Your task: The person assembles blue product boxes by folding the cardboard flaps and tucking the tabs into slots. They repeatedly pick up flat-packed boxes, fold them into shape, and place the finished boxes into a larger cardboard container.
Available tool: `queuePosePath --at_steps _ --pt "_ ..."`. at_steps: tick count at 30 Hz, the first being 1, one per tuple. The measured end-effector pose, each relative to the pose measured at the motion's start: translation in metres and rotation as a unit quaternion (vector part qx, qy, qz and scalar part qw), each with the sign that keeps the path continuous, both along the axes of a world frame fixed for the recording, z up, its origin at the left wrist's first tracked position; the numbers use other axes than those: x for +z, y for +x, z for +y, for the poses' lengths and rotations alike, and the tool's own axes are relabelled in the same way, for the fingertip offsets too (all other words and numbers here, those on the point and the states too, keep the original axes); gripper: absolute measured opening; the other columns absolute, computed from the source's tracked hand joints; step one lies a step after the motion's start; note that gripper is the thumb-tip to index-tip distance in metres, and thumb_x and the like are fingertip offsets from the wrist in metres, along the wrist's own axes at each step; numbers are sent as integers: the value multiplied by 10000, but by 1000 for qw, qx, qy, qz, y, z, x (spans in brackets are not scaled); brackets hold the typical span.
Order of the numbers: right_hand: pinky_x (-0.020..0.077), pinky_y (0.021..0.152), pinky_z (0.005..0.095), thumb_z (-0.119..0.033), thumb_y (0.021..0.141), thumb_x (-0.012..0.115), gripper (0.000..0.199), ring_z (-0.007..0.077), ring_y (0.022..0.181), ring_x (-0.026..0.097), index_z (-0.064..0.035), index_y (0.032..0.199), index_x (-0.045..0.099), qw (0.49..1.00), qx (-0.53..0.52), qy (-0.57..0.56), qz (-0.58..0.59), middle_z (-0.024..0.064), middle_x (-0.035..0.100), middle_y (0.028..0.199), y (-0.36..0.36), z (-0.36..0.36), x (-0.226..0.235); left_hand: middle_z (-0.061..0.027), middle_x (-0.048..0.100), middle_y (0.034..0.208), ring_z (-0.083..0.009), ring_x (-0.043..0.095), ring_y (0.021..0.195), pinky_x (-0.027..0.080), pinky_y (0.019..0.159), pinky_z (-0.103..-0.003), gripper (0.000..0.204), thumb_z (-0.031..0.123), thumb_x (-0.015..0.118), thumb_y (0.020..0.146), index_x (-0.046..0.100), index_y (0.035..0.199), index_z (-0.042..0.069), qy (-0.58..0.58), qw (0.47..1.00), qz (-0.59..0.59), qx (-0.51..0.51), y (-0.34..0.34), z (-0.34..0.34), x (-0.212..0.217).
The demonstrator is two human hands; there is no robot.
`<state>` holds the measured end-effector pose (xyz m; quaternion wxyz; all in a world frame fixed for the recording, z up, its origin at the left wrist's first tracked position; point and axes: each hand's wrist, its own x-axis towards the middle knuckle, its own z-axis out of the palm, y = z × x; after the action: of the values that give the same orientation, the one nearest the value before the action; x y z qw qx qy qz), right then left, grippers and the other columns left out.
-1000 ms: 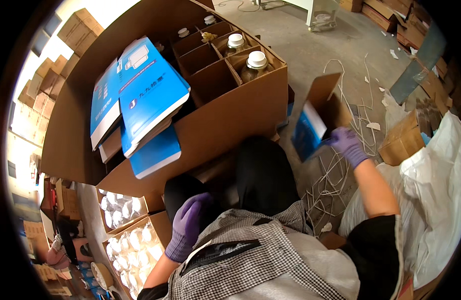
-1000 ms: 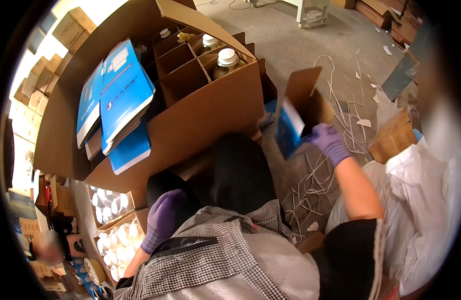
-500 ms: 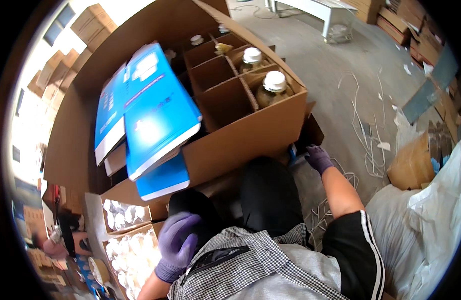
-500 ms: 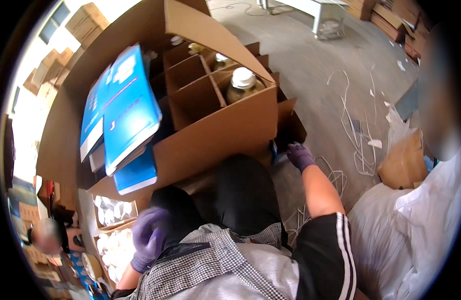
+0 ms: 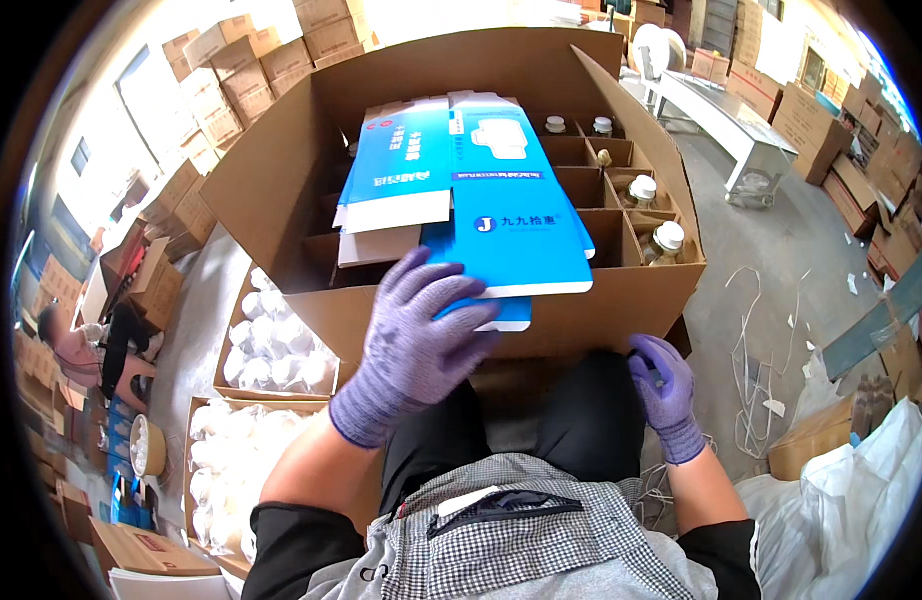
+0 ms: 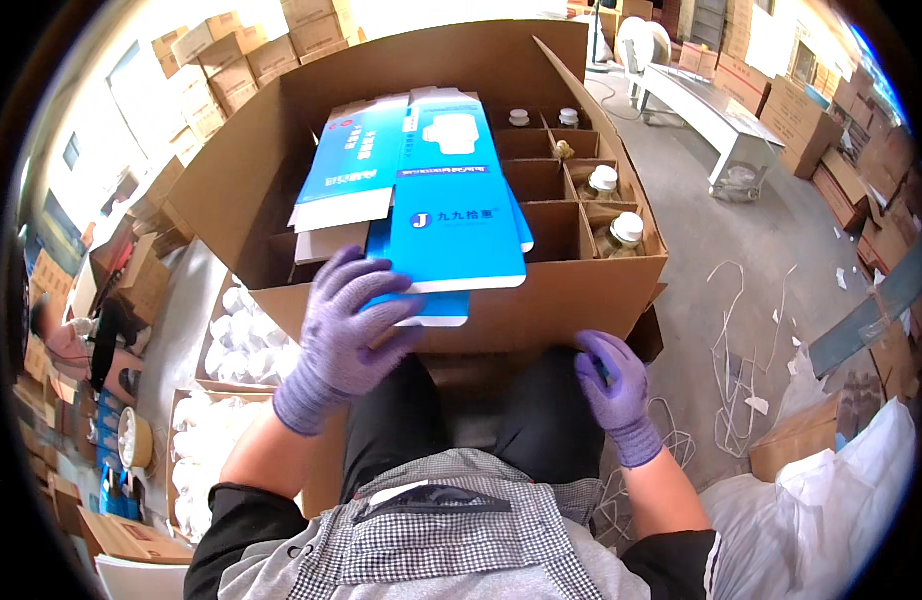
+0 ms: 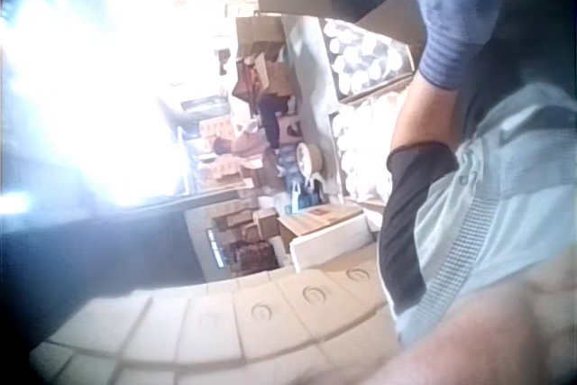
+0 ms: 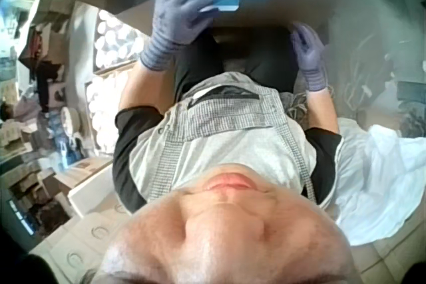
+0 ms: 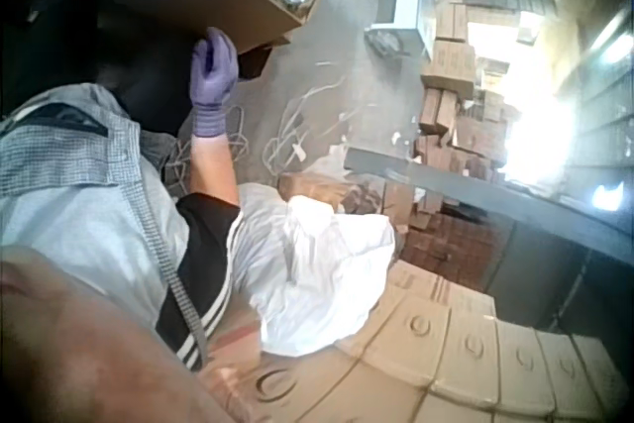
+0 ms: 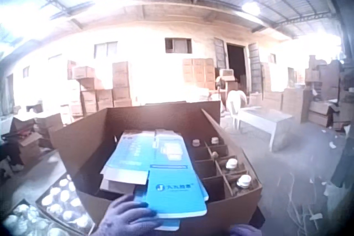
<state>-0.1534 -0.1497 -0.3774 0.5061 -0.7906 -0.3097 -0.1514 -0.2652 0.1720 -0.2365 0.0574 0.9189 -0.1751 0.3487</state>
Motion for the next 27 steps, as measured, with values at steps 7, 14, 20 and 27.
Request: queuePosePath --at_steps 7,14,20,27 --pt "514 878 290 -103 963 612 299 181 963 668 50 1220 625 968 158 72 181 106 696 1060 -10 62 47 -63 664 1085 -301 570 1099 433 979 -479 407 161 761 667 725 1072 144 37 996 -75 43 36 10 5" --pt "407 1115 433 -531 988 530 727 262 1298 520 1 1464 393 670 375 309 561 171 510 1437 -33 38 32 -80 595 1213 -286 574 1105 446 985 -495 569 262 782 586 700 1137 149 14 988 66 -139 -75 -37 -54" --pt "471 1045 420 -247 940 694 520 259 1198 592 -9 1370 525 897 216 34 385 148 639 1277 -49 43 15 -156 560 1308 -385 496 1263 392 1080 -521 565 156 743 651 656 1205 95 -82 996 20 12 -101 -9 -67" --pt "383 1113 422 -138 803 763 691 268 1305 487 -35 1427 484 911 313 -253 92 135 516 1428 -81 55 -15 -118 644 1105 -223 625 1045 491 952 -381 401 290 556 1008 564 1251 -29 -680 724 30 -113 -106 88 26"
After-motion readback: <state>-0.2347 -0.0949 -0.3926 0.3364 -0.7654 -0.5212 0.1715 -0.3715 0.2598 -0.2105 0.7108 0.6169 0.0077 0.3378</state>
